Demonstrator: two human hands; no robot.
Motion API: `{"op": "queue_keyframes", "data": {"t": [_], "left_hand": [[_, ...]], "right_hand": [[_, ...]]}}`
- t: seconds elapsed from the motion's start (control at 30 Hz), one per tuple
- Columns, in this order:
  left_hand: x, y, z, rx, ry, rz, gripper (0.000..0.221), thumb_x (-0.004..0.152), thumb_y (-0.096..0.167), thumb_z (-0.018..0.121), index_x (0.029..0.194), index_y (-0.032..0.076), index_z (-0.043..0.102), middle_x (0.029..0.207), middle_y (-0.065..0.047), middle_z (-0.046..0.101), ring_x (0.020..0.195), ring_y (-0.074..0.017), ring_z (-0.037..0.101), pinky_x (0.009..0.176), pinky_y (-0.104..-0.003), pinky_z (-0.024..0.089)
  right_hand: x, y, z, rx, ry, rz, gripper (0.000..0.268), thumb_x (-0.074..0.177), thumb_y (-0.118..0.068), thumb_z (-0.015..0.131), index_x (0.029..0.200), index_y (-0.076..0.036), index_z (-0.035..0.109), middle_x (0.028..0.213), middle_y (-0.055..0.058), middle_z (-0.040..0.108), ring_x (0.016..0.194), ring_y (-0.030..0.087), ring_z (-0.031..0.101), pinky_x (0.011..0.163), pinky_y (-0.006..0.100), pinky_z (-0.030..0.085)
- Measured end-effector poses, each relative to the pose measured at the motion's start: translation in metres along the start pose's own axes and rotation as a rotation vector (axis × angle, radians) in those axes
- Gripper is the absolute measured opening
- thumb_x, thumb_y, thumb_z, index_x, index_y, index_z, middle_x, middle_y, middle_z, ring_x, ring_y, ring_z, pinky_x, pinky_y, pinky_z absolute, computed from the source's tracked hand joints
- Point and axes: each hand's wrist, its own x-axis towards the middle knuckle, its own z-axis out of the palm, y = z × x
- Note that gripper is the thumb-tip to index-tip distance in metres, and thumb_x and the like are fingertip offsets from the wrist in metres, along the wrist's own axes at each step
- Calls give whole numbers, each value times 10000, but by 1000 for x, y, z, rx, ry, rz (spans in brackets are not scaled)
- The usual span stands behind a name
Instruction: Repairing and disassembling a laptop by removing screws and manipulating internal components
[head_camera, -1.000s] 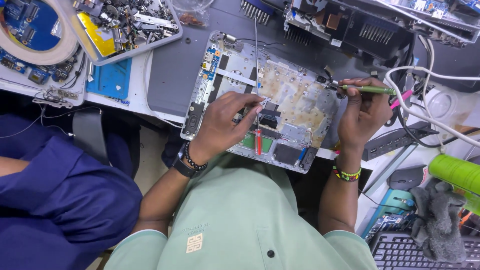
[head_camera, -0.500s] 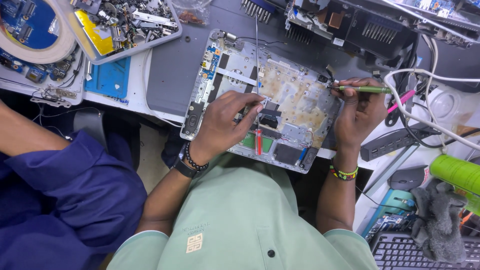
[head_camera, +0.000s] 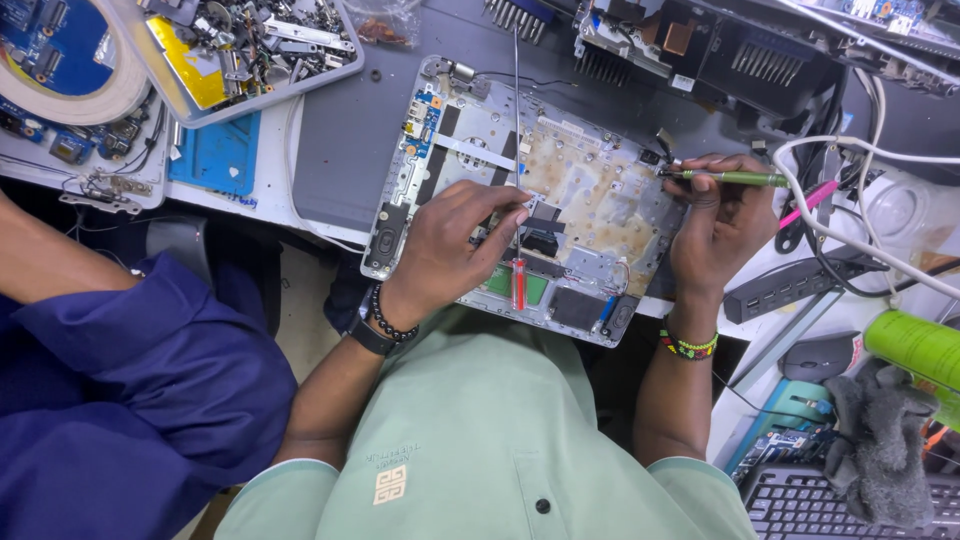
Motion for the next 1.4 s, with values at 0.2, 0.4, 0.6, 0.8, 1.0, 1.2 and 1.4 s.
{"op": "queue_keyframes", "data": {"t": [0.2, 0.4, 0.6, 0.8, 1.0, 1.2, 1.4], "left_hand": [[0, 0, 0, 10, -11, -2, 146, 979, 53, 706, 1124, 38, 698, 915, -127, 755, 838, -318, 751, 762, -424, 606], [-1, -1, 0, 10, -12, 3, 146, 982, 59, 705, 1126, 36, 697, 922, -130, 755, 845, -322, 751, 764, -430, 608], [7, 23, -2, 33, -52, -51, 181, 999, 88, 672, 1170, 34, 693, 1010, -149, 747, 935, -342, 743, 873, -459, 583], [53, 84, 40, 138, -71, 175, 226, 1079, 176, 565, 1243, 42, 644, 1187, -122, 716, 1056, -276, 707, 946, -425, 542], [99, 44, 124, 45, -132, 162, 279, 1017, 97, 671, 1286, 52, 612, 1075, -105, 596, 833, -259, 699, 666, -401, 593], [111, 40, 128, 92, -270, 332, 225, 912, -42, 604, 1108, 66, 633, 988, -106, 626, 800, -300, 660, 638, -421, 552], [117, 39, 115, 256, -274, 494, 378, 774, -64, 722, 1058, 176, 655, 782, 5, 645, 825, -254, 539, 592, -388, 489]], "right_hand": [[-1, 1, 2, -12, -3, -26, 259, 1114, -88, 577, 1057, 145, 477, 937, 322, 655, 877, 397, 741, 711, 428, 637], [0, -1, 4, -77, -27, -83, 232, 1110, -68, 588, 1039, 132, 494, 920, 306, 661, 854, 415, 745, 683, 425, 636], [4, -3, -11, -256, -66, -134, 245, 1084, -51, 767, 1029, 135, 617, 912, 258, 707, 778, 355, 745, 633, 388, 608], [2, -8, -4, -443, -61, -130, 296, 1053, -120, 852, 921, 10, 620, 804, 111, 588, 700, 235, 531, 645, 379, 404], [-2, 20, -20, -549, 4, -35, 262, 1010, -85, 680, 928, -16, 441, 689, 106, 459, 578, 233, 394, 546, 409, 321], [3, 17, -25, -575, -54, -15, 300, 916, -59, 549, 1178, 1, 680, 1081, 198, 739, 965, 420, 707, 756, 471, 517], [2, -9, -31, -23, -69, 169, 251, 923, 128, 639, 1146, 22, 683, 1026, 89, 670, 897, 139, 589, 780, 257, 477]]}}
